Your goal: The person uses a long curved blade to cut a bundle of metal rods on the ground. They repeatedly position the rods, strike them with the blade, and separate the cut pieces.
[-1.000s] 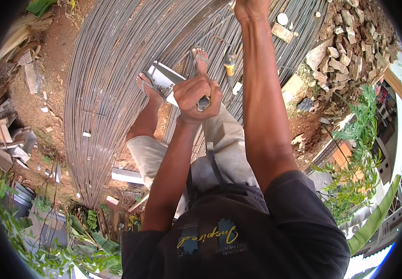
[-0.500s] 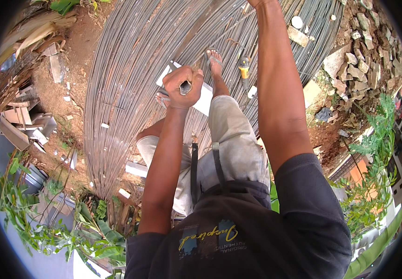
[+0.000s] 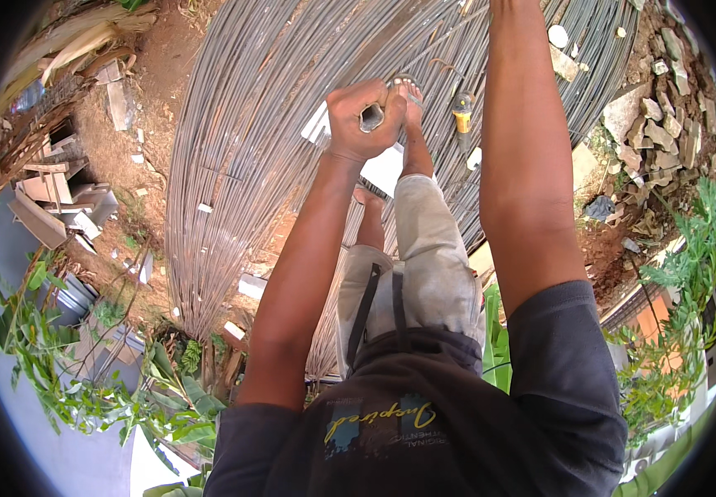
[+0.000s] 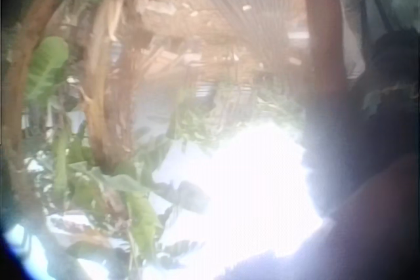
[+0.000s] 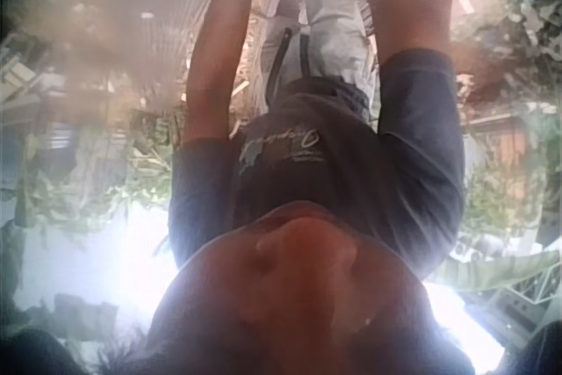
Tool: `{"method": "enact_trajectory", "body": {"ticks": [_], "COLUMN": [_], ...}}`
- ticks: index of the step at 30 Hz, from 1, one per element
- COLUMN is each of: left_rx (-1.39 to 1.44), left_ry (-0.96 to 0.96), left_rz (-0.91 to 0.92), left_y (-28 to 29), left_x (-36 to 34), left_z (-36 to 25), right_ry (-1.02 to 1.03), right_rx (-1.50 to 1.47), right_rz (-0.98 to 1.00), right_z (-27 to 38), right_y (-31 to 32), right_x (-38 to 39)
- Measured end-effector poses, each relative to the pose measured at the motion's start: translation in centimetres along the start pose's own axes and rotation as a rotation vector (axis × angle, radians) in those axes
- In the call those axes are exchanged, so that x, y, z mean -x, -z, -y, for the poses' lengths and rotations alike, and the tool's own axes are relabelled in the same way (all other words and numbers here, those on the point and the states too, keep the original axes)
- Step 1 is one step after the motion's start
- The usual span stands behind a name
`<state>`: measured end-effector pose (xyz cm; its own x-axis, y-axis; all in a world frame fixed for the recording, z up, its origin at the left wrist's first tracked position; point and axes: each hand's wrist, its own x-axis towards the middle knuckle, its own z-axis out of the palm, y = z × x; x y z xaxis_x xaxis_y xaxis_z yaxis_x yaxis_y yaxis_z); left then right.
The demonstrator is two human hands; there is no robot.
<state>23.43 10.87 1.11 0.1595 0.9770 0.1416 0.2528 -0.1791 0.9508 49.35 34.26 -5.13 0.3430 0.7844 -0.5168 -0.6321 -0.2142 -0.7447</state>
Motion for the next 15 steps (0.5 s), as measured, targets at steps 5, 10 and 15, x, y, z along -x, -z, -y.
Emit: {"method": "enact_trajectory", "body": {"ticks": [5,10,15], "left_rx": [0.054,0.056,0.06], "left_ry": [-0.037,-0.081,-0.125], "left_rz": [-0.047,-0.14,-0.237], "left_y": [-0.5,-1.1,-0.6], "left_x": [0.3,-0.1,-0.5], "left_z": [0.2,0.4,0.6], "right_ry": [0.087,0.087,0.15], "right_rx": [-0.097,-0.127,-0.15], "right_rz": [-0.196,-0.14,-0.216], "right_z": [-0.4,-0.3,-1.1], "right_y": [-0.6,0.6,-1.3], "right_x": [1.9,2.2,5.7]}}
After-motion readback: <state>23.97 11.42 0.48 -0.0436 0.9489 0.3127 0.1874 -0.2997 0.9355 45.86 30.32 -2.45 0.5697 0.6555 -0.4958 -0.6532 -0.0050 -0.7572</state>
